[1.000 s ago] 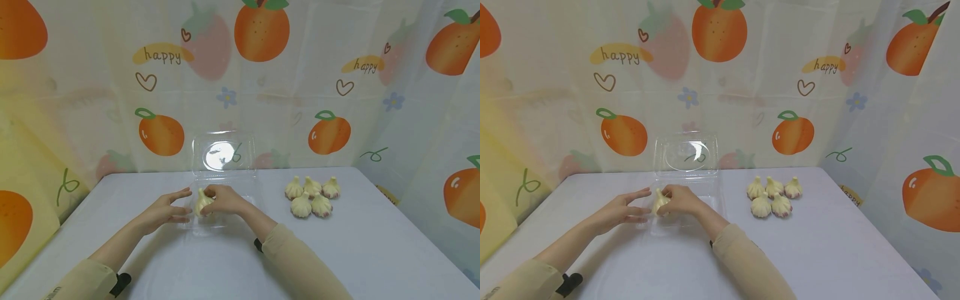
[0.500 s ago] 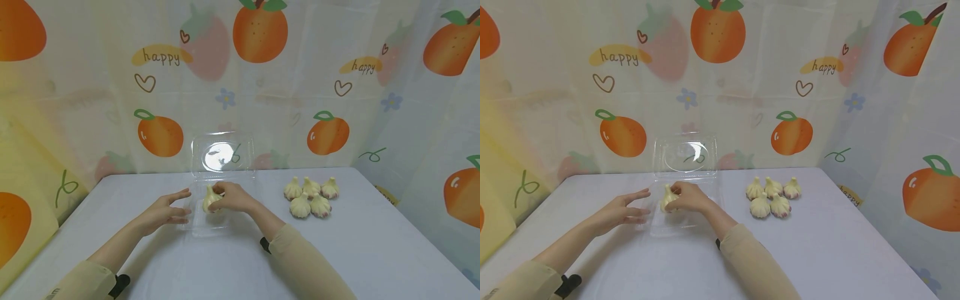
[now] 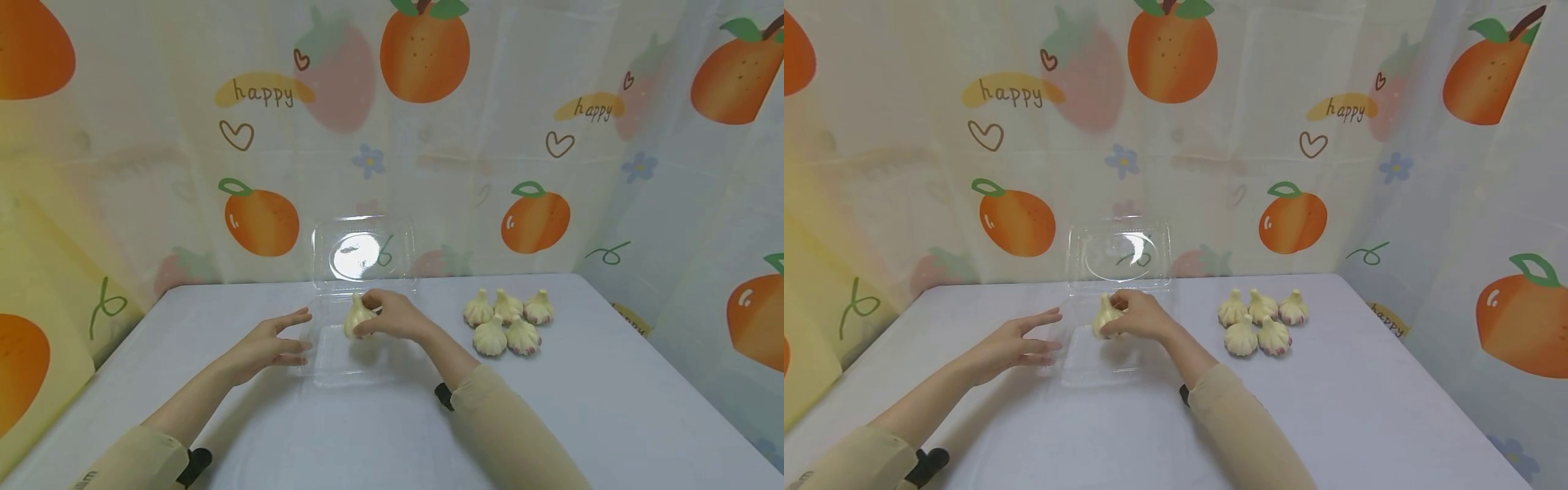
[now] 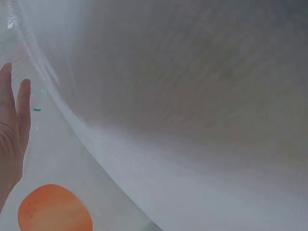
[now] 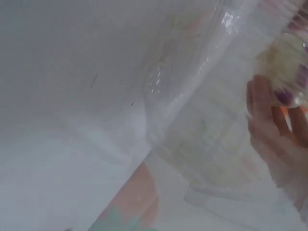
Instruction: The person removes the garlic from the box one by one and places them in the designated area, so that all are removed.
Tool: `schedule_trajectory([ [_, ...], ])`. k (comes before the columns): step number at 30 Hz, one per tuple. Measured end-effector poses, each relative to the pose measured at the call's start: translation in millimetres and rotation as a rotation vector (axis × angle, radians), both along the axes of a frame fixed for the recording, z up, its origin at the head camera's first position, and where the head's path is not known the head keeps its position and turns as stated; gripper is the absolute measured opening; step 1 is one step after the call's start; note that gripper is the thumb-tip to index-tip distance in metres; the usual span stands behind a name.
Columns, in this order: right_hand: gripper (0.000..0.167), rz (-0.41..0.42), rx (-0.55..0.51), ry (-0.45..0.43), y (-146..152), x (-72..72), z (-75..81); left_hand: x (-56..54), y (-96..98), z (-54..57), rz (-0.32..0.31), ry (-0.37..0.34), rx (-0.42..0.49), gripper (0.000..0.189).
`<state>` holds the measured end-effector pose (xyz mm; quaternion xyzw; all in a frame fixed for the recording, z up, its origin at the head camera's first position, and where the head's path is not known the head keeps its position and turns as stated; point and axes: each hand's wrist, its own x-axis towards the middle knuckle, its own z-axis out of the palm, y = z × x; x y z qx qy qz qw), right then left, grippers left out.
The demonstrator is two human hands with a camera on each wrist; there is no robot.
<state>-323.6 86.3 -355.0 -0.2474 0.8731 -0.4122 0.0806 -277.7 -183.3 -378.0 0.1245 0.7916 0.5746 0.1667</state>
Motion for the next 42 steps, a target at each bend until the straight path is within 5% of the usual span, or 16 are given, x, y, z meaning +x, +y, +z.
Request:
schedule_trajectory([
  [33, 0.061, -0.114, -0.053, -0.032, 57, -5.7, 17.4, 1.5, -0.7, 0.9, -0.013, 0.018, -0.012, 0.073],
  [42, 0.053, -0.134, -0.085, -0.023, 76, -4.8, 23.5, 1.1, -1.4, 0.2, 0.006, 0.009, -0.019, 0.073],
])
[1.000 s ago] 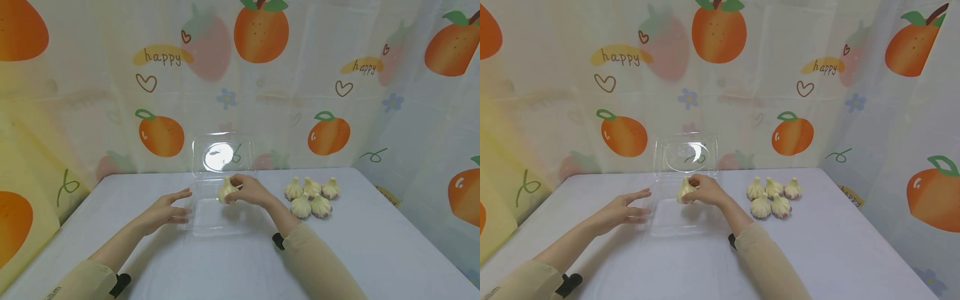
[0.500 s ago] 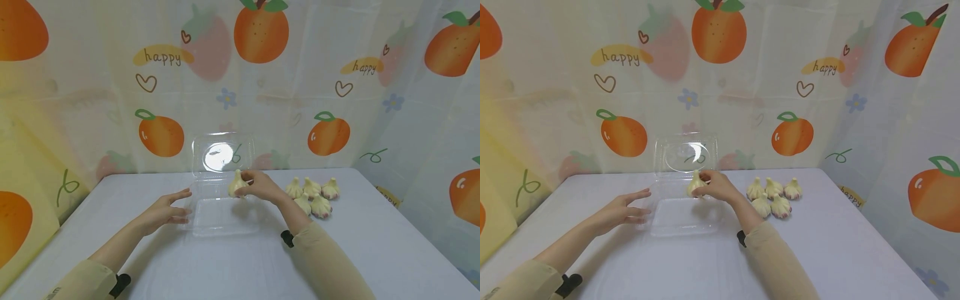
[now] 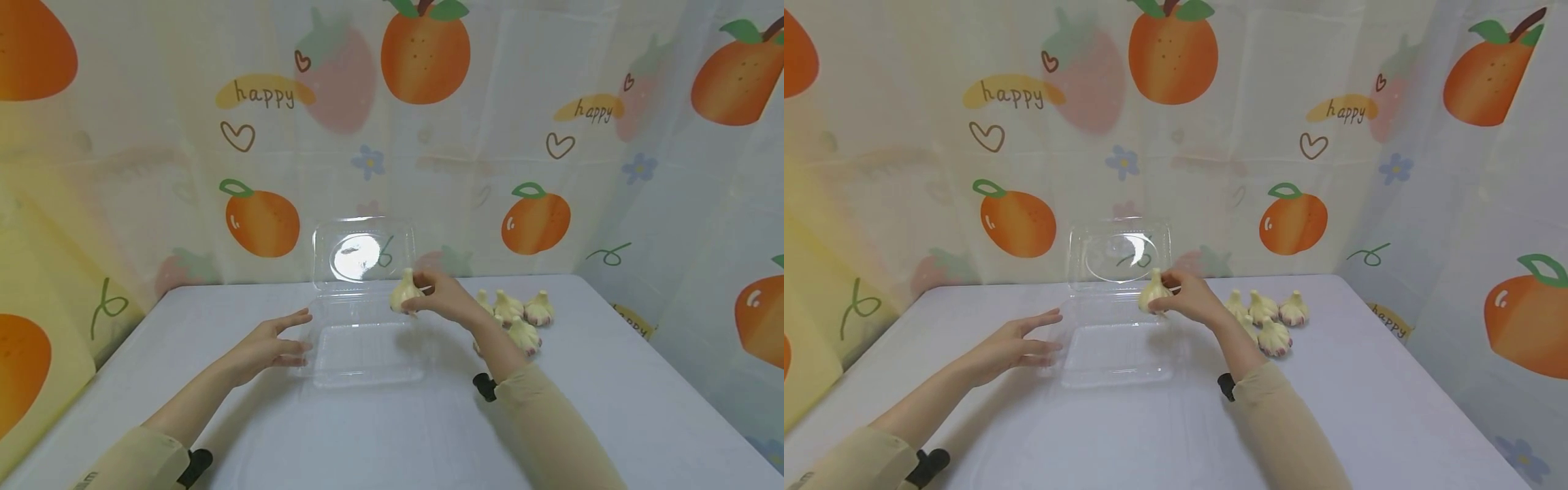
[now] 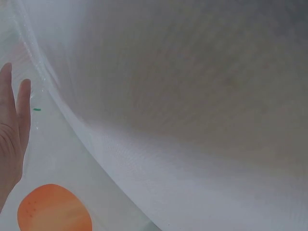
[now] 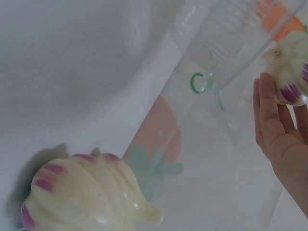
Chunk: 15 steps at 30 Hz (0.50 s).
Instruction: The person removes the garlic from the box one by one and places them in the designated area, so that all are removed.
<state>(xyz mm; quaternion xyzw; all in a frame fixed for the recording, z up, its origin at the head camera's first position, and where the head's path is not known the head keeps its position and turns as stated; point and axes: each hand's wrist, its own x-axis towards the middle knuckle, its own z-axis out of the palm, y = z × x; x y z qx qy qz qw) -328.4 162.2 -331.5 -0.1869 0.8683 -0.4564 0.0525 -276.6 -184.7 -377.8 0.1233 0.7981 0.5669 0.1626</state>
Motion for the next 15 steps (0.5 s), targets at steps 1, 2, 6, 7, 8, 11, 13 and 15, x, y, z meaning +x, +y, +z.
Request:
schedule_trajectory([
  [1, 0.053, -0.004, -0.001, 0.001, 2, 0.7, 0.8, -0.2, 0.1, -0.2, -0.002, 0.001, -0.002, 0.073],
  [2, 0.053, -0.002, -0.006, 0.001, 4, 1.2, 1.3, -0.3, 0.4, -0.2, -0.002, 0.002, -0.005, 0.073],
  [6, 0.052, -0.014, -0.024, 0.001, 13, 2.5, 3.5, -0.7, 0.6, -0.3, -0.004, 0.004, -0.003, 0.073],
  [7, 0.052, -0.017, -0.021, 0.005, 15, 2.6, 4.0, -0.9, 0.3, -0.5, -0.006, 0.005, -0.003, 0.073],
  [8, 0.052, -0.020, -0.019, 0.010, 17, 2.7, 4.6, -0.9, 0.1, -0.4, -0.007, 0.006, -0.001, 0.073],
  [11, 0.051, -0.028, -0.011, 0.030, 23, 2.1, 6.2, -0.5, 0.3, -0.4, -0.008, 0.006, 0.002, 0.073],
  [13, 0.053, -0.032, -0.008, 0.034, 27, 1.9, 7.3, -0.4, 0.6, -0.3, -0.013, 0.010, 0.002, 0.073],
  [15, 0.053, -0.035, -0.013, 0.037, 30, 1.6, 8.5, -0.3, 1.0, -0.4, -0.012, 0.012, 0.004, 0.073],
])
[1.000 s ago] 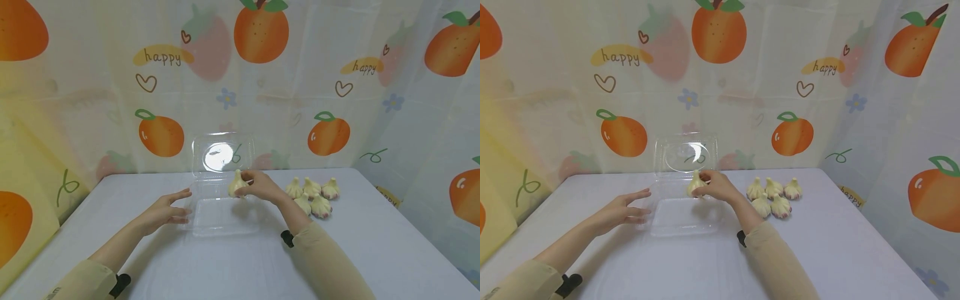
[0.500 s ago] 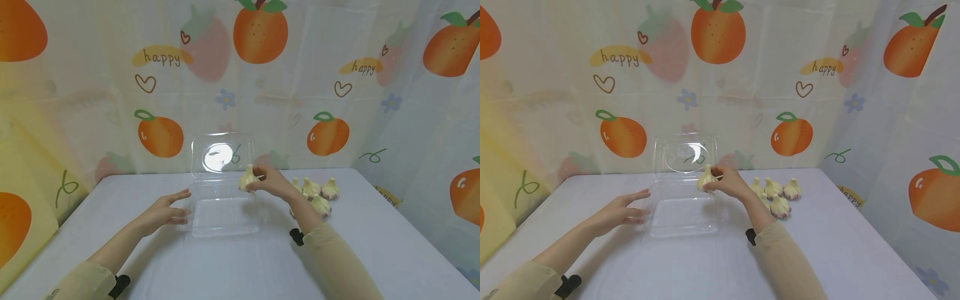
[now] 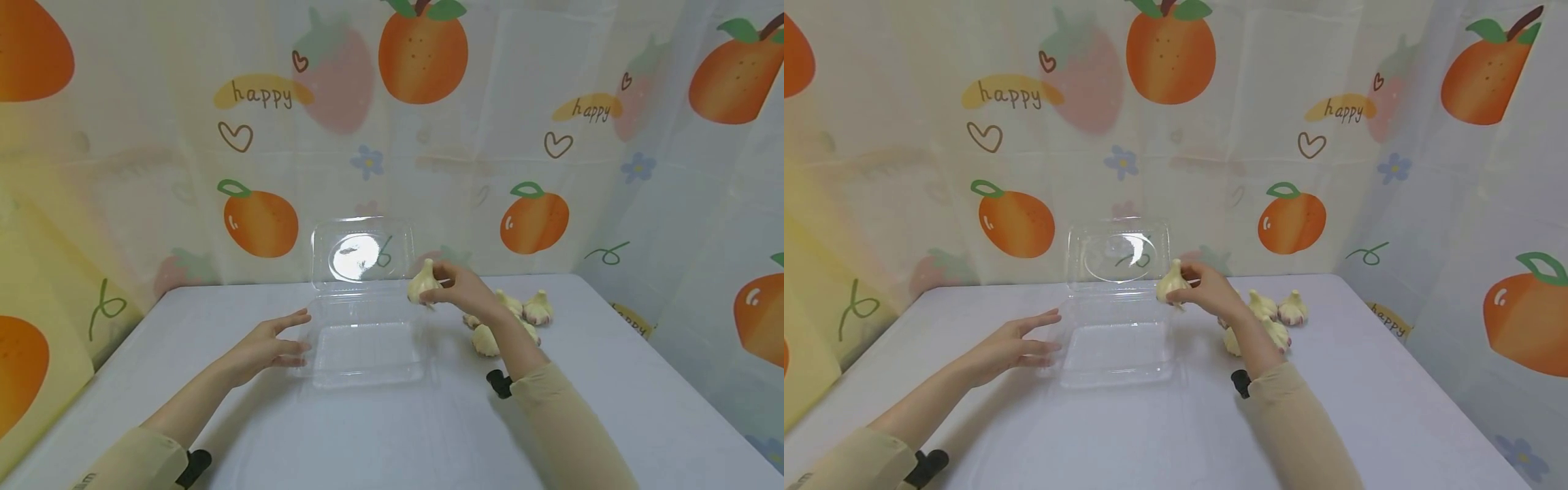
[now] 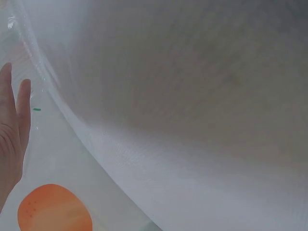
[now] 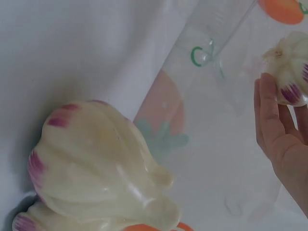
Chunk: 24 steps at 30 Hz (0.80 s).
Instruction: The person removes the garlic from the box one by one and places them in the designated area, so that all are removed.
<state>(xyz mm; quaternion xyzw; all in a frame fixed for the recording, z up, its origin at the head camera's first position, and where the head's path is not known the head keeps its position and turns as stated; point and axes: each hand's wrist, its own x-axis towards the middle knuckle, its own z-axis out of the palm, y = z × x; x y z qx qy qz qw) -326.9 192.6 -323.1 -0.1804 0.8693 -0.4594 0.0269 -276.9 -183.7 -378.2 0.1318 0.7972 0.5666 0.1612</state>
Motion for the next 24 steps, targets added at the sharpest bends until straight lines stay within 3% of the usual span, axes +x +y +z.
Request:
schedule_trajectory([
  [14, 0.069, -0.070, 0.017, -0.043, 23, -1.4, 8.3, -1.1, 0.5, 0.0, -0.001, 0.002, -0.014, 0.073],
  [24, 0.060, -0.098, -0.015, -0.028, 39, 1.1, 13.4, -0.7, 0.1, 0.6, 0.006, -0.004, -0.013, 0.074],
])
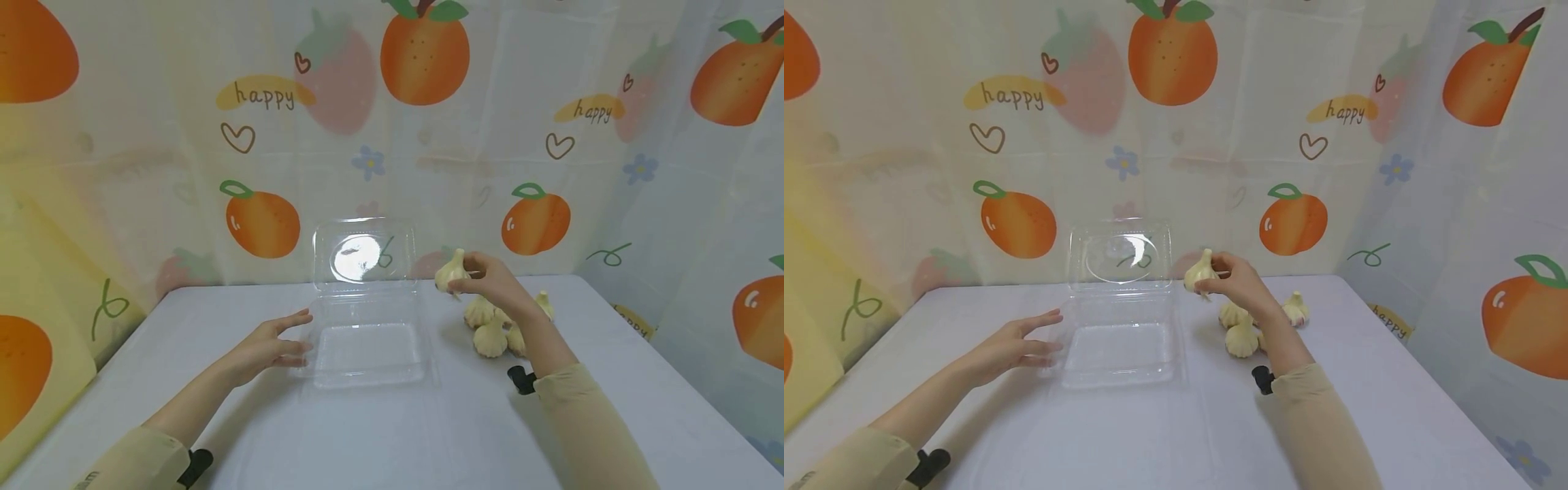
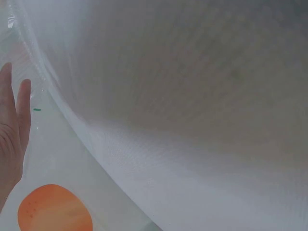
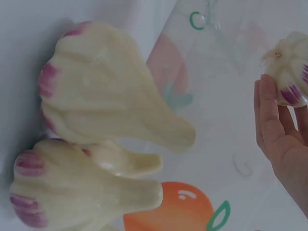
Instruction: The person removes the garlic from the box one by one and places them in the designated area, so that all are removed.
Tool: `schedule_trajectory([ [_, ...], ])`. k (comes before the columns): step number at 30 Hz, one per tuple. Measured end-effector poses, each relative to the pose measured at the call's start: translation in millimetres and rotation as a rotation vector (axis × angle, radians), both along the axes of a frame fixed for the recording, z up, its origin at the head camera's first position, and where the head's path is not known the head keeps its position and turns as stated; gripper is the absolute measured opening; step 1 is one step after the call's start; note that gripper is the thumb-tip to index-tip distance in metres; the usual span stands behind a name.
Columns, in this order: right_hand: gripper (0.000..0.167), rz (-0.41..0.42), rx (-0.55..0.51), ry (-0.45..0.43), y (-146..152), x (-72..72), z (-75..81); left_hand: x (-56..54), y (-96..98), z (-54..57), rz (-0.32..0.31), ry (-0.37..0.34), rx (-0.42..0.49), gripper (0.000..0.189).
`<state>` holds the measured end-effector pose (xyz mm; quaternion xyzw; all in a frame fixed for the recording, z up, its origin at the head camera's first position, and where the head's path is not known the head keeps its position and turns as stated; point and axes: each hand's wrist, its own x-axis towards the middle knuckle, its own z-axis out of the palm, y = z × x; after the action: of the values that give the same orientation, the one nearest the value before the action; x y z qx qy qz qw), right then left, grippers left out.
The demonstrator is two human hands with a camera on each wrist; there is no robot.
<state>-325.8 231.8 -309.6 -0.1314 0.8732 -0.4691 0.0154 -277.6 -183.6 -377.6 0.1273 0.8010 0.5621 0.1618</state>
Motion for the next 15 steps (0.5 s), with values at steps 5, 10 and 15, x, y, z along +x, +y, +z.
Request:
schedule_trajectory([
  [5, 0.066, -0.018, -0.003, -0.003, 13, 0.1, -1.5, 0.0, -1.4, -1.1, 0.008, -0.006, -0.001, 0.073],
  [10, 0.069, -0.024, -0.035, -0.007, 26, 0.9, -1.5, 0.1, -0.1, -0.2, 0.009, -0.001, -0.005, 0.073],
  [15, 0.069, -0.028, -0.056, -0.006, 38, 3.9, 1.1, 1.0, 1.3, 1.0, 0.000, -0.001, -0.002, 0.073],
])
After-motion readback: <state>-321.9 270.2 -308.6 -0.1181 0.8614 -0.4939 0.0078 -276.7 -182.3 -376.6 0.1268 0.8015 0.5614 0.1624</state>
